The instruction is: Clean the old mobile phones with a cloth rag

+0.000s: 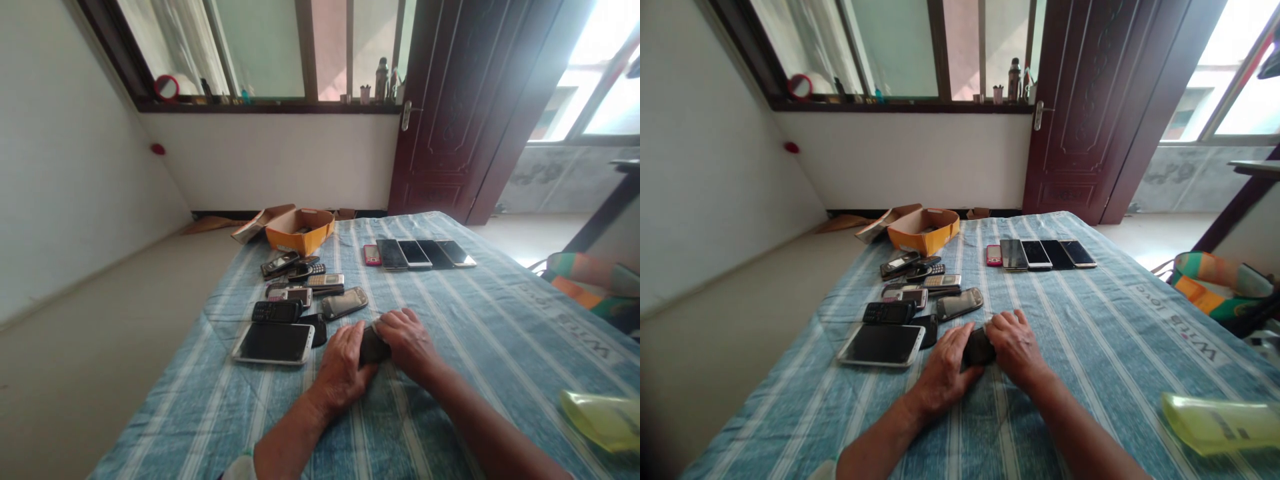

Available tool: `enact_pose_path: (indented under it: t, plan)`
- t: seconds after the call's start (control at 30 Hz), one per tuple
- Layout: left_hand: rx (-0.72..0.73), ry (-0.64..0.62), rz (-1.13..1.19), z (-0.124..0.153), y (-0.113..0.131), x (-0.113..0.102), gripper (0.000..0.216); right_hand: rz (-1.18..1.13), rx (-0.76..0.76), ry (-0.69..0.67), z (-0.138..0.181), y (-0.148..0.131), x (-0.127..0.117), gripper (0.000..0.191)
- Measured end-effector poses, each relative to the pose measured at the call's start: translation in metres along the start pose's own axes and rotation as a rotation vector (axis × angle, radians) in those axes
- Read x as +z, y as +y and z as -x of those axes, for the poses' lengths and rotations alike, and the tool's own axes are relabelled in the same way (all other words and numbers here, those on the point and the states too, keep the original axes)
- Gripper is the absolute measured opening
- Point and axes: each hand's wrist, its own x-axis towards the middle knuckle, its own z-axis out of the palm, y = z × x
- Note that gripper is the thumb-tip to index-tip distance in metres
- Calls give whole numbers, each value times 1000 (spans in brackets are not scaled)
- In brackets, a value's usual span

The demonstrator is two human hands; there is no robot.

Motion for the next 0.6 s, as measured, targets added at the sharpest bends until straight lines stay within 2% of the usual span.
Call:
enact_pose_path:
  t: [0.13, 0.27, 0.4, 0.53, 0.6]
  plan:
    - [-1, -16, -11, -1, 2, -2, 70, 27, 65, -34, 2, 6, -4, 25]
    - [4, -15, -10, -1, 3, -3, 67, 30, 79, -53, 2, 7, -5, 26]
    - [4, -10, -21, -2, 4, -3, 68, 82, 132, -45, 6, 19, -6, 27]
    - [-6, -6, -32, -2, 3, -2, 66, 124, 216, 25, 10, 28, -10, 29]
    - [-1, -5, -28, -2, 2, -2, 66, 67, 168, 93, 10, 21, -10, 28]
